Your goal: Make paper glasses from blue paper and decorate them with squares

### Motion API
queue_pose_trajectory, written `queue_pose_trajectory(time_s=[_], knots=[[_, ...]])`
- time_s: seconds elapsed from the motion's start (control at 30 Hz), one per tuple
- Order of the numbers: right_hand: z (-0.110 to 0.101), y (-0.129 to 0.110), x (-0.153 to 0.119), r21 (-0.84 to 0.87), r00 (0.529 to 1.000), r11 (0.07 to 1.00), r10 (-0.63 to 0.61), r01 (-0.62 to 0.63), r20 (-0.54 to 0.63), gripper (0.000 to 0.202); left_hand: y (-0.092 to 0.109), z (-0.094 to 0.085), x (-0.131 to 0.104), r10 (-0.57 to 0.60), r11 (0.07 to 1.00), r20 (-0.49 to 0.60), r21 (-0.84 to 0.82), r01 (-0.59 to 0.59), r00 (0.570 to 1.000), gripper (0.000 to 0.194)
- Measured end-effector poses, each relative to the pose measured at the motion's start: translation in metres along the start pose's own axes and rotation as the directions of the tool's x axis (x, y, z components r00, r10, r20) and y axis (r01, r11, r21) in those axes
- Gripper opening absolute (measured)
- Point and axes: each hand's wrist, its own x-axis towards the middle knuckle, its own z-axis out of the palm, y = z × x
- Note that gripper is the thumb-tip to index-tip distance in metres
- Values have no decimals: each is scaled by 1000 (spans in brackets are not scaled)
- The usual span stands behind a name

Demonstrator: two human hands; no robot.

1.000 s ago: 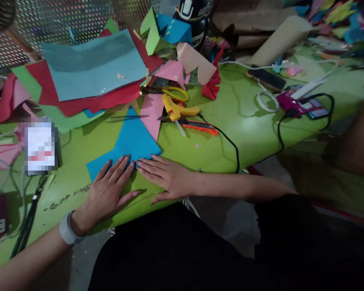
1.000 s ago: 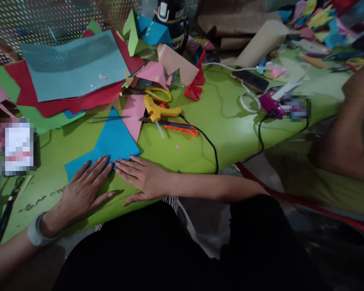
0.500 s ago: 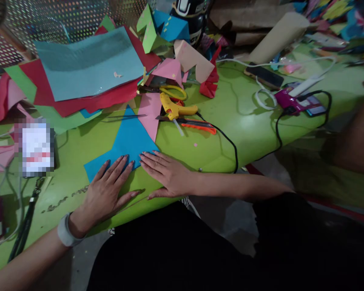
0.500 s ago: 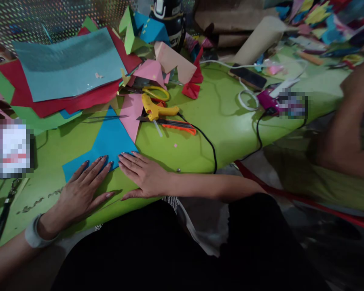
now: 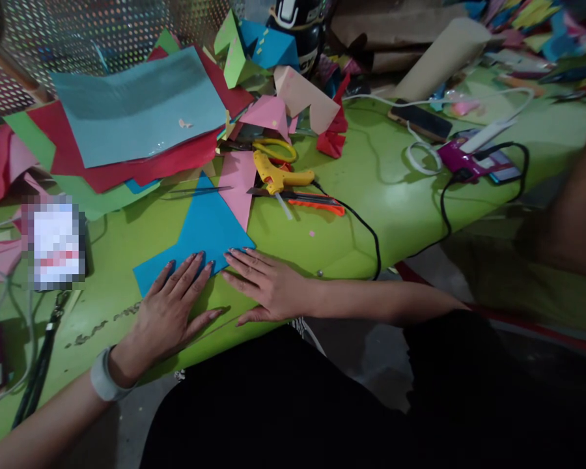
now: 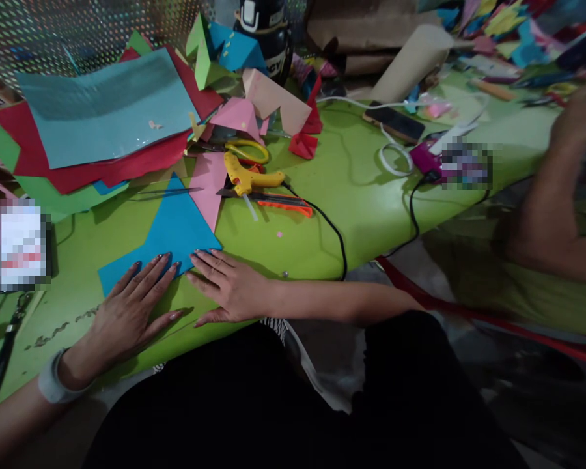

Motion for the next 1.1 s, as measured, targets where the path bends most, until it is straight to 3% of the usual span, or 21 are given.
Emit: queue_pose_trajectory(time_s=[0.2, 0.33, 0.47, 0.73, 1.1], knots=[[-1, 1, -2, -36, 1000, 999, -18, 17, -10, 90, -5, -2, -2, 13, 999, 35, -47, -11, 999, 84], [0, 1, -6, -84, 998, 995, -52, 49, -44, 90, -19, -14, -13, 86, 986, 169, -158, -59, 982, 89], [1, 0, -9, -112, 996, 991, -79, 73, -47, 91, -32, -24, -34, 36, 983, 231, -181, 7, 972, 90], [3, -1, -14, -184, 988, 974, -147, 134, -55, 93, -40, -31, -70, -5, 979, 273, -196, 61, 962, 89], [1, -2, -14, -186, 986, 970, -165, 156, -31, 91, -38, -33, -74, 33, 991, 296, -136, 8, 955, 82]])
